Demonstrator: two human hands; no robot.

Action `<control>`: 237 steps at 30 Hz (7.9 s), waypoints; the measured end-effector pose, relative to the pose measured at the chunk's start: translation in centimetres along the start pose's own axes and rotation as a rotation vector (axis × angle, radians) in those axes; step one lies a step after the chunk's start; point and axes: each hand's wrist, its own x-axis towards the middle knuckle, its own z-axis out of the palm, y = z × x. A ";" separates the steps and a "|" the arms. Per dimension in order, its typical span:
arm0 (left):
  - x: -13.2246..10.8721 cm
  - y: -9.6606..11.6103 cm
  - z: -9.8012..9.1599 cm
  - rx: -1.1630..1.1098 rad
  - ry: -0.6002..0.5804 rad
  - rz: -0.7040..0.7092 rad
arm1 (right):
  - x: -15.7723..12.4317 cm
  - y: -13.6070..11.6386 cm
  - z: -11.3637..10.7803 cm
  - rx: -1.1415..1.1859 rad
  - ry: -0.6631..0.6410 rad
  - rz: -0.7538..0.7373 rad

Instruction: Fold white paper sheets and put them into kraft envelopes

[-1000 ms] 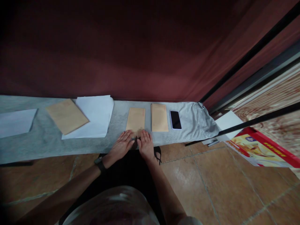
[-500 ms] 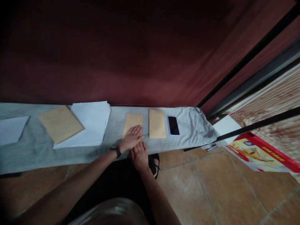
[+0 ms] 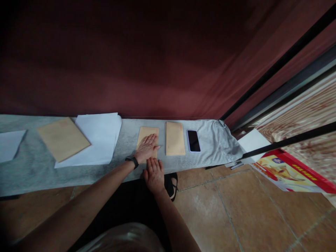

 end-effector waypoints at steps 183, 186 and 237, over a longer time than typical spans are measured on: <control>-16.7 0.1 -1.5 -0.110 0.105 0.019 | 16.8 4.5 2.8 0.009 -0.360 -0.126; -16.7 0.1 -1.5 -0.103 0.093 0.021 | 16.3 4.4 2.5 0.026 -0.397 -0.154; -6.7 -0.8 -1.7 -0.039 0.003 -0.067 | 1.2 -0.4 -1.2 0.016 -0.158 -0.091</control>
